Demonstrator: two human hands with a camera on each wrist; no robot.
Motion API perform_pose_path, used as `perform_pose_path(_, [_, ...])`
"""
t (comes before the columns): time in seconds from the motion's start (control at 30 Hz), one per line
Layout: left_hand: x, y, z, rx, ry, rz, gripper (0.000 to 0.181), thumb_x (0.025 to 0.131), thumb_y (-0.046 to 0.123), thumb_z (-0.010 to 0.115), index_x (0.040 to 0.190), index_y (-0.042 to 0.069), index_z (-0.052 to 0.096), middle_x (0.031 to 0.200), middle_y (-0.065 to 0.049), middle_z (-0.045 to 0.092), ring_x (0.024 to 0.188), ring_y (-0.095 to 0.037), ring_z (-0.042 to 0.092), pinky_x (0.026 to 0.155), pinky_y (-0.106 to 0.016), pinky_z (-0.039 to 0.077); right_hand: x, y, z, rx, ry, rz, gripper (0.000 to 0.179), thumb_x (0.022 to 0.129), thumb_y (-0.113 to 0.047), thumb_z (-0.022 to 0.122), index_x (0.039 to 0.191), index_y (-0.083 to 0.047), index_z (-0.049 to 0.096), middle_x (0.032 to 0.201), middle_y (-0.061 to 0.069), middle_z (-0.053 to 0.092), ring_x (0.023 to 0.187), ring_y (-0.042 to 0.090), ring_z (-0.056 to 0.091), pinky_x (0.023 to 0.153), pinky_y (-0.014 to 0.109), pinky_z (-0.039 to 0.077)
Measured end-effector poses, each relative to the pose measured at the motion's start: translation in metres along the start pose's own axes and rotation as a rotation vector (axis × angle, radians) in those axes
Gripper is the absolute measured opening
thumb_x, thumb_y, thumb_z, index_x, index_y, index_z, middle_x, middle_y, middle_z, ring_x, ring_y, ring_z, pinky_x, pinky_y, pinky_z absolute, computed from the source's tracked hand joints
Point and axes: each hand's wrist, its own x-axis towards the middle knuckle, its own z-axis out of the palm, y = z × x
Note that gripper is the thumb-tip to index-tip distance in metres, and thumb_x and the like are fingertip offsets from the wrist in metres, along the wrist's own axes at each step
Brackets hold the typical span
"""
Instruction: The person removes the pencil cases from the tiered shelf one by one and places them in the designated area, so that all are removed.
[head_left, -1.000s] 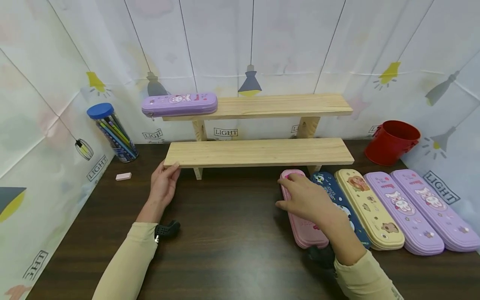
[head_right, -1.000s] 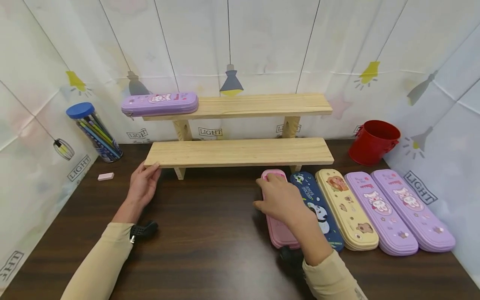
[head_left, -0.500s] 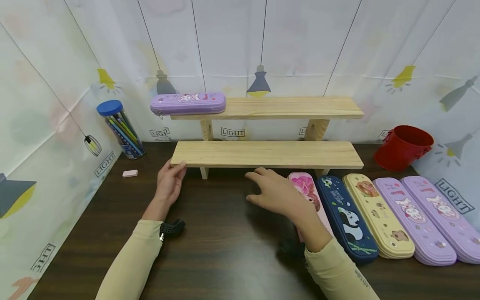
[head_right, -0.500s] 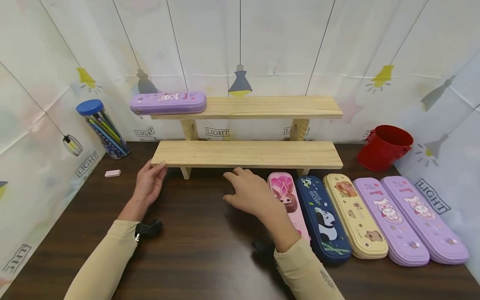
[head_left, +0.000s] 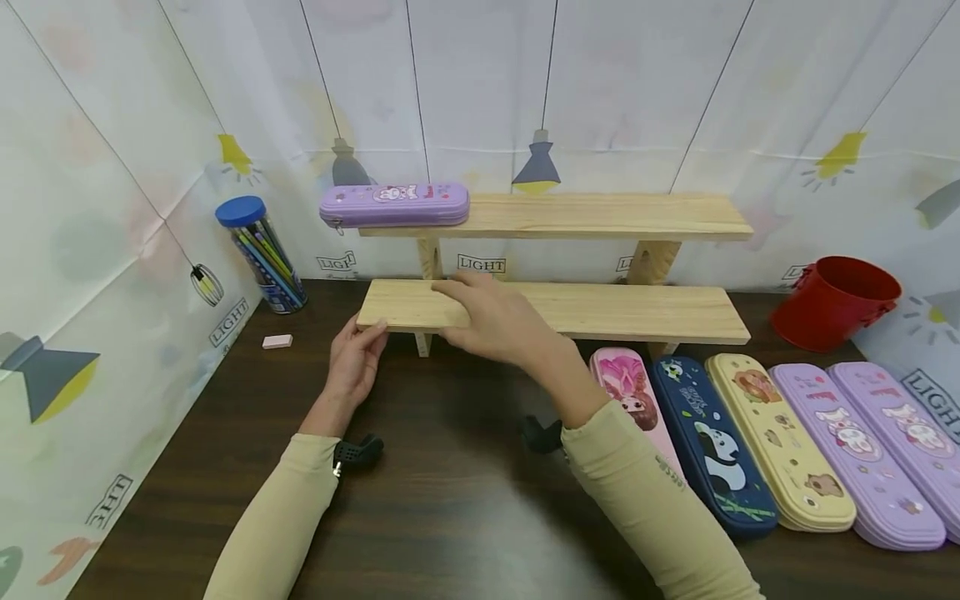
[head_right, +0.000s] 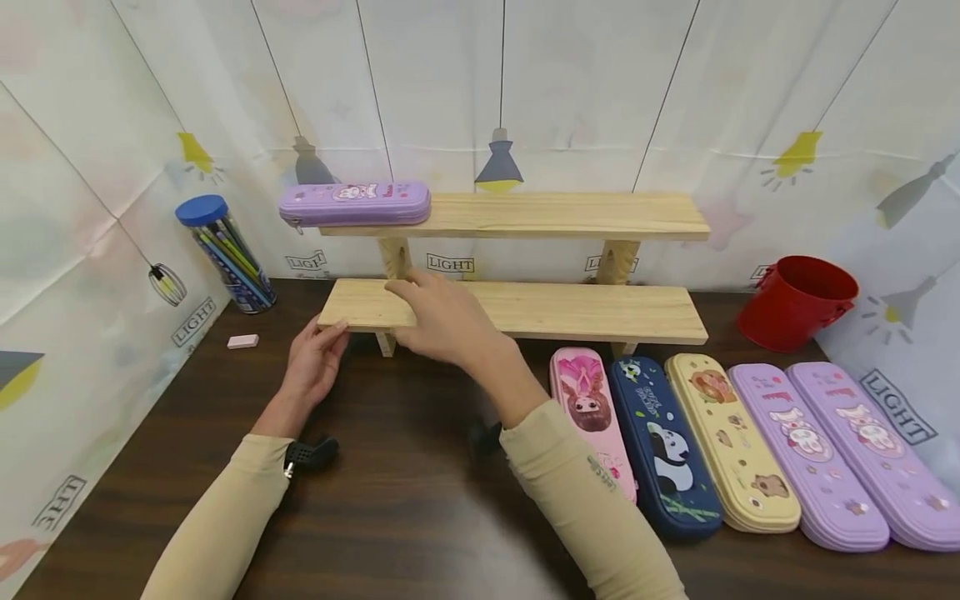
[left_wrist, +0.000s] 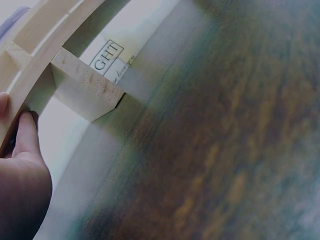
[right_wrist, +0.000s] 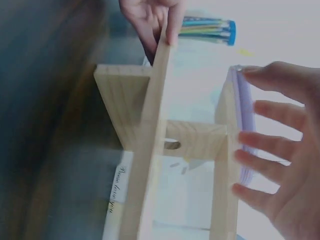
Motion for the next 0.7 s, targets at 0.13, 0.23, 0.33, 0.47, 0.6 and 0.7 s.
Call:
perform_pose_path(0.13, [0.0,-0.002,-0.003,-0.019,0.019,-0.001,0.058,0.099,-0.001,0.056,0.152,0.009,0.037,0.147,-0.011,0.044,0.12,-0.011,0.06,0.099,-0.016,0.053,0.031,0.003,-0.006,0.005,0.075,-0.045,0.062,0.092,-0.028,0.068,0.149,-0.016,0.046,0.148,0.009,0.05,0.134,0.028,0.05,0.112,0.046,0.047])
perform_pose_path(0.23, [0.0,-0.003,-0.004,-0.02,0.022,0.005,0.058,0.099,-0.001,0.056,0.152,0.009,0.037,0.146,-0.011,0.045,0.12,-0.011,0.06,0.1,-0.016,0.053,0.052,0.005,-0.011,-0.007,0.134,-0.076,0.059,0.092,-0.02,0.066,0.148,-0.013,0.047,0.146,0.01,0.052,0.134,0.028,0.051,0.112,0.045,0.046])
perform_pose_path(0.33, [0.001,-0.005,-0.005,-0.021,0.014,0.006,0.059,0.098,-0.001,0.057,0.153,0.008,0.036,0.149,-0.012,0.043,0.124,-0.014,0.058,0.102,-0.017,0.052,0.072,0.008,-0.017,-0.039,0.167,-0.084,0.056,0.092,-0.015,0.063,0.146,-0.012,0.049,0.144,0.012,0.054,0.133,0.03,0.052,0.113,0.045,0.045])
perform_pose_path(0.47, [0.004,-0.006,-0.005,-0.026,0.001,0.005,0.061,0.097,-0.002,0.058,0.153,0.007,0.035,0.152,-0.014,0.04,0.131,-0.017,0.053,0.105,-0.019,0.05,0.095,0.015,-0.024,-0.072,0.161,-0.052,0.053,0.093,-0.019,0.062,0.144,-0.012,0.051,0.147,0.014,0.05,0.138,0.031,0.047,0.117,0.047,0.041])
perform_pose_path(0.6, [0.006,-0.004,-0.005,-0.017,-0.012,0.01,0.063,0.097,-0.001,0.059,0.154,0.007,0.033,0.154,-0.014,0.039,0.137,-0.02,0.05,0.107,-0.02,0.049,0.117,0.021,-0.03,-0.099,0.124,-0.004,0.055,0.092,-0.026,0.059,0.145,-0.017,0.051,0.156,0.012,0.04,0.147,0.031,0.033,0.121,0.052,0.033])
perform_pose_path(0.7, [0.007,-0.002,-0.005,-0.021,-0.015,0.014,0.063,0.097,-0.001,0.059,0.154,0.007,0.032,0.155,-0.014,0.038,0.139,-0.021,0.048,0.107,-0.02,0.049,0.13,0.023,-0.031,-0.145,0.049,0.028,0.06,0.092,-0.03,0.056,0.15,-0.023,0.044,0.162,0.009,0.031,0.153,0.032,0.021,0.125,0.056,0.023])
